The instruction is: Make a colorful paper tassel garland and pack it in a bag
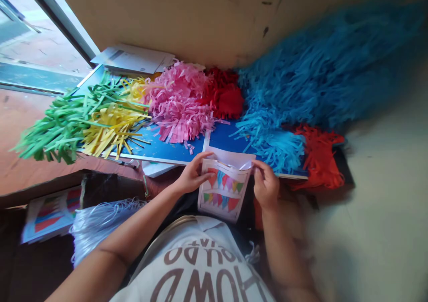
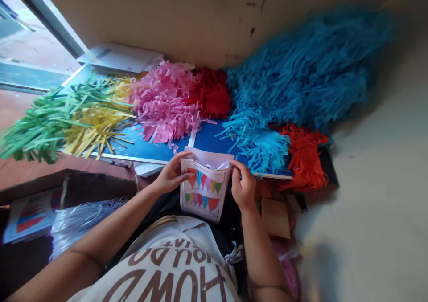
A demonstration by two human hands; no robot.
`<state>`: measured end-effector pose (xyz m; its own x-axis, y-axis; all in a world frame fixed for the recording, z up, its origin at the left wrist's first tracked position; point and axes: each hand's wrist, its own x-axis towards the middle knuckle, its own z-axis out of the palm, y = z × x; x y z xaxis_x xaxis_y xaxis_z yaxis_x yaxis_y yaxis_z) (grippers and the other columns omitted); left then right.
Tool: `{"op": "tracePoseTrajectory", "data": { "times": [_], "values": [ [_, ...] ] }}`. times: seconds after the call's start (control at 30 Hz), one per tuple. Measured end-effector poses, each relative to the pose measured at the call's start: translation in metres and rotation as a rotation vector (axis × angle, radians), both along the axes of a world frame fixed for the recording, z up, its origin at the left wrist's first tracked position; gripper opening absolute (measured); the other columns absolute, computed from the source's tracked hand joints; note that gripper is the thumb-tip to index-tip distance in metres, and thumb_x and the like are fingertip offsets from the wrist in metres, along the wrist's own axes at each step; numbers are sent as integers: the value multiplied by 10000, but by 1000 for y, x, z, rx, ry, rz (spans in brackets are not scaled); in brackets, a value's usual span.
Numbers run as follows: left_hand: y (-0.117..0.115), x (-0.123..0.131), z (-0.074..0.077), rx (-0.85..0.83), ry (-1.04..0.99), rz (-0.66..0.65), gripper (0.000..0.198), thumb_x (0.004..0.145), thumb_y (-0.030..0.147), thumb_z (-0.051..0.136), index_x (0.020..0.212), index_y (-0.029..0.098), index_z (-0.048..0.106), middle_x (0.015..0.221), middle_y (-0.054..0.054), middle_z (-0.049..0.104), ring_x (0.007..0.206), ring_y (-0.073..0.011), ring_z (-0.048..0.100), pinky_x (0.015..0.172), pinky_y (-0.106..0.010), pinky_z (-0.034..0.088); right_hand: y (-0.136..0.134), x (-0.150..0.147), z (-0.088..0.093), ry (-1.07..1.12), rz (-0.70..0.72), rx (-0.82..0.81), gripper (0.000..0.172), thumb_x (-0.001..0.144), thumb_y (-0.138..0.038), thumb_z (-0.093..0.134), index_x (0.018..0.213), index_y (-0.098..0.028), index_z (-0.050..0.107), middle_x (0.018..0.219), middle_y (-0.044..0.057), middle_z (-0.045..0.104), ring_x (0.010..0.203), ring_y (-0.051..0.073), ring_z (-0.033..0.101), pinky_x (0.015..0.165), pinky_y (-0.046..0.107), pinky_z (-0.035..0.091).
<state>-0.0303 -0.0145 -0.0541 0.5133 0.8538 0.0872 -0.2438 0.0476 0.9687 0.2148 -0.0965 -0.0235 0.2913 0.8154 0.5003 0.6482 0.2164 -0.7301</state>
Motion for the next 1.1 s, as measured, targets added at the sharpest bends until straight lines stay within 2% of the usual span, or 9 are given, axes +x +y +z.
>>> {"op": "tracePoseTrajectory", "data": {
  "times": [0.23, 0.37, 0.5, 0.63, 0.73, 0.87, 0.93, 1.03, 1.1],
  "values": [
    [-1, 1, 10, -1, 42, -36, 695, 727, 224, 862, 1354, 213, 565, 1095, -66, 659, 770, -132, 655, 722, -228, 556, 1, 38, 36, -377, 230, 14, 171, 938, -257, 614, 1062, -254, 732, 950, 45, 786, 788, 198, 747, 745, 323, 617],
    [-4, 3, 14, -4, 58, -58, 674, 723, 236, 859, 1346, 219, 601, 1161, -81, 657, 926, -185, 681, 838, -254, 572, 2, 46, 47, -577, 284, 32, 159, 986, -253, 566, 979, -228, 723, 875, 47, 784, 773, 186, 743, 736, 299, 577],
    [-5, 3, 16, 59, 82, -47, 665, 718, 215, 856, 1341, 228, 624, 1309, -105, 605, 978, -201, 673, 851, -257, 572, 6, 47, 54, -676, 274, 71, 169, 1011, -228, 528, 976, -204, 692, 840, 51, 763, 737, 181, 701, 691, 300, 501],
    [-6, 3, 21, 96, 55, -56, 650, 712, 181, 856, 1323, 222, 637, 1310, -101, 608, 867, -153, 662, 762, -213, 564, 12, 42, 62, -829, 187, 110, 169, 1001, -243, 554, 928, -208, 702, 764, 38, 709, 697, 179, 619, 662, 316, 411],
    [-7, 4, 24, 128, 70, -61, 638, 721, 181, 852, 1320, 220, 637, 1315, -98, 611, 859, -145, 654, 754, -205, 552, 14, 34, 70, -910, 132, 114, 232, 996, -277, 571, 830, -220, 722, 634, 20, 605, 628, 172, 531, 611, 327, 347],
    [-10, 6, 25, 153, 106, -99, 659, 749, 226, 840, 1364, 222, 604, 1309, -115, 634, 973, -204, 675, 847, -254, 553, 10, 27, 79, -668, 397, 41, 209, 991, -285, 588, 899, -236, 769, 652, 16, 587, 660, 161, 543, 624, 307, 392],
    [-12, 5, 24, 161, 116, -120, 671, 766, 248, 830, 1388, 211, 582, 1276, -129, 654, 1014, -228, 680, 886, -283, 556, 5, 27, 76, -478, 431, 11, 182, 986, -275, 593, 1014, -260, 772, 717, 14, 598, 699, 157, 569, 652, 298, 439],
    [-13, 2, 20, 210, 129, -99, 653, 811, 273, 794, 1411, 203, 547, 1256, -136, 656, 944, -197, 692, 826, -271, 576, -6, 26, 55, -190, 154, 116, 242, 965, -251, 607, 1181, -281, 713, 883, 30, 608, 795, 172, 592, 706, 315, 491],
    [-13, 1, 18, 227, 125, -88, 636, 829, 285, 780, 1412, 211, 537, 1253, -130, 656, 918, -183, 696, 798, -261, 580, -14, 22, 36, -75, -36, 212, 239, 964, -253, 590, 1183, -267, 685, 1001, 54, 614, 885, 195, 611, 749, 346, 512]
  ]
}}
